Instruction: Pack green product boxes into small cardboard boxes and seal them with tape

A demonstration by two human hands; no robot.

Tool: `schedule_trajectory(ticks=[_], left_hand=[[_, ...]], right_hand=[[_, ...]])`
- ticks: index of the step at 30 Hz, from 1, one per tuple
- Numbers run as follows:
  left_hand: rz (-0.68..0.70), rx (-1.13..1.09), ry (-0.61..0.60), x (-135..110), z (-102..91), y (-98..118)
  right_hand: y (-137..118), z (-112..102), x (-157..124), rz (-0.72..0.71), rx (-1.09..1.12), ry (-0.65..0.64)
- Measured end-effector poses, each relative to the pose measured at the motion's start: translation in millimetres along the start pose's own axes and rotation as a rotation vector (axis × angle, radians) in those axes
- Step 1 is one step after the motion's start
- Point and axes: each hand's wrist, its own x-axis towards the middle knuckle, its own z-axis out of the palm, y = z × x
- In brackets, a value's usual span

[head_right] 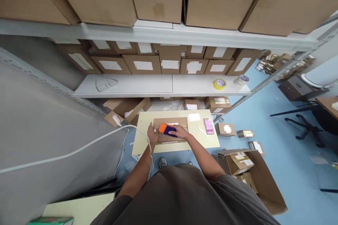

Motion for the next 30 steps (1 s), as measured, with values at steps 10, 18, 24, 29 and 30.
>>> schedule_trajectory(ticks=[10,18,24,29,30], left_hand=[[-0.109,-0.683,-0.424,7.8,-22.7,17.8],[-0.091,-0.729,-0.399,13.1,-26.3,26.6],[-0.113,-0.647,-0.139,17.6,-28.3,29.8],[-0.144,-0.618,0.032,31.9,-68.1,7.9],[-0.147,-0.613,0.048,32.5,-76.4,2.6]], right_hand=[[1.0,0.4,-9.7,-0.007,0.022,0.003],[-10.9,-9.2,-6.9,-0.030,-0.131,-0.024],[-16.0,-33.3,-6.2,0.005,-0.277,-0.062],[-8.5,-73.2,-16.9,0.055,-0.338,-0.093],[-7.9,-78.2,-17.0,0.070,-0.342,-0.105]])
